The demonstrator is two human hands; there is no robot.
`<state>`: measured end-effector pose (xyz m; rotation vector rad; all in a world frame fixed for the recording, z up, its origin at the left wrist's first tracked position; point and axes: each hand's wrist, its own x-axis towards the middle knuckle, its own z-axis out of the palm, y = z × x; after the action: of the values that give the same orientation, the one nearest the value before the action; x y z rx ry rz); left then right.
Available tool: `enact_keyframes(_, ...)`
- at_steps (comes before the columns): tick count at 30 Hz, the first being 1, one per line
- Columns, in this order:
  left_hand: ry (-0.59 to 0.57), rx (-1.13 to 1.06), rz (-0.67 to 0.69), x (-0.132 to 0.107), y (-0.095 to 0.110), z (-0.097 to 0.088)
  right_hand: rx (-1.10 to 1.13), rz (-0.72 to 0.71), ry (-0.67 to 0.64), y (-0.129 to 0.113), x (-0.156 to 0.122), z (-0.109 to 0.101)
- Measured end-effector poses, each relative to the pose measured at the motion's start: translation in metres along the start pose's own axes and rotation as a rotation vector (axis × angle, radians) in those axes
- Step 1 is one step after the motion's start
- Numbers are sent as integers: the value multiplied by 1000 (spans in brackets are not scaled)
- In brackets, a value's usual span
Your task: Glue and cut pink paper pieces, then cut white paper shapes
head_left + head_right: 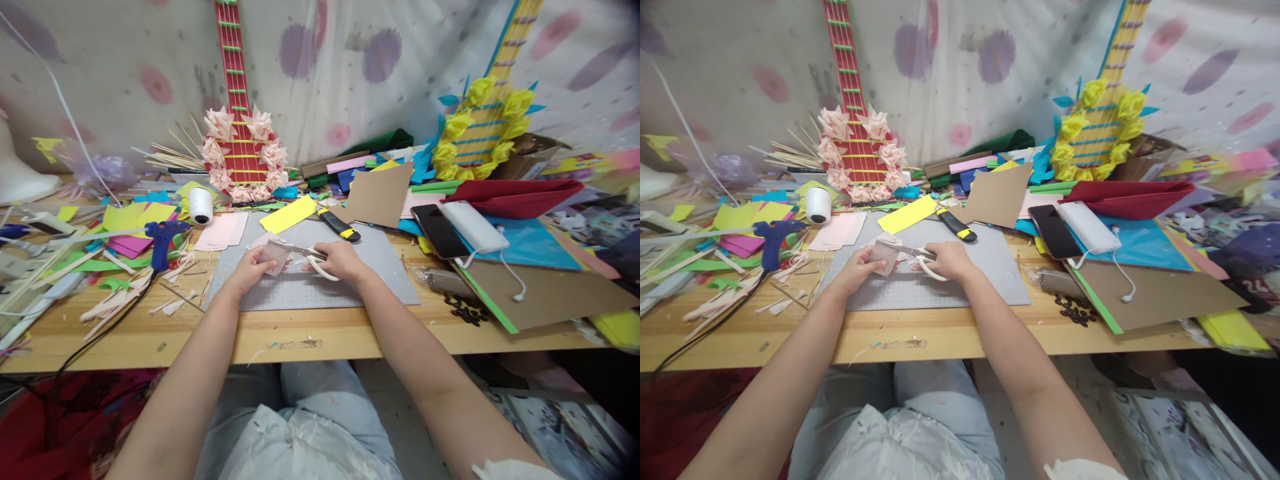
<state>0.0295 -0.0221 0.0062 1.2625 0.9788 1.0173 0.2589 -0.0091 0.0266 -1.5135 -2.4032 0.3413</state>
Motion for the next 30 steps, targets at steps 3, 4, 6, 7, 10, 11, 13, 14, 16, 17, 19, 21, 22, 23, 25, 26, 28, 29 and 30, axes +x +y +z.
enact_keyframes(3,-6,-4,-10,-1,2,0,-9,1,7,0,0,1)
enact_keyframes(4,-3,0,-12,-1,2,0,-11,1,9,0,1,1)
enact_keyframes(6,2,8,-13,-1,2,0,-13,-3,15,0,1,2)
enact_keyframes(7,2,10,-13,-1,1,0,-14,-6,19,1,1,2)
enact_keyframes(10,-8,12,-12,-1,1,0,-23,-12,33,2,1,2)
enact_keyframes(11,-11,14,-12,-1,2,0,-28,-14,32,2,1,2)
enact_keyframes(13,-6,19,-12,-1,2,0,-39,-23,25,2,1,2)
enact_keyframes(14,2,22,-12,0,2,0,-42,-30,20,2,1,2)
enact_keyframes(16,12,28,-21,0,2,1,-40,-44,10,1,0,1)
enact_keyframes(17,16,32,-27,0,1,1,-35,-49,8,1,0,2)
enact_keyframes(19,16,45,-40,1,1,1,-21,-58,5,0,0,3)
enact_keyframes(21,15,58,-46,1,1,1,-11,-62,3,-2,0,4)
enact_keyframes(22,17,65,-46,1,1,2,-8,-61,0,-3,0,4)
enact_keyframes(23,19,71,-46,0,1,2,-7,-57,-2,-3,0,4)
enact_keyframes(25,16,68,-53,0,2,3,-2,-42,-4,-5,0,4)
enact_keyframes(26,13,58,-60,0,3,4,1,-34,-4,-5,0,4)
enact_keyframes(28,2,30,-80,-1,5,5,3,-17,-1,-6,0,3)
enact_keyframes(29,0,18,-86,-2,6,6,2,-10,1,-7,0,3)
enact_keyframes(30,-1,13,-87,-2,7,7,0,-5,5,-7,0,3)
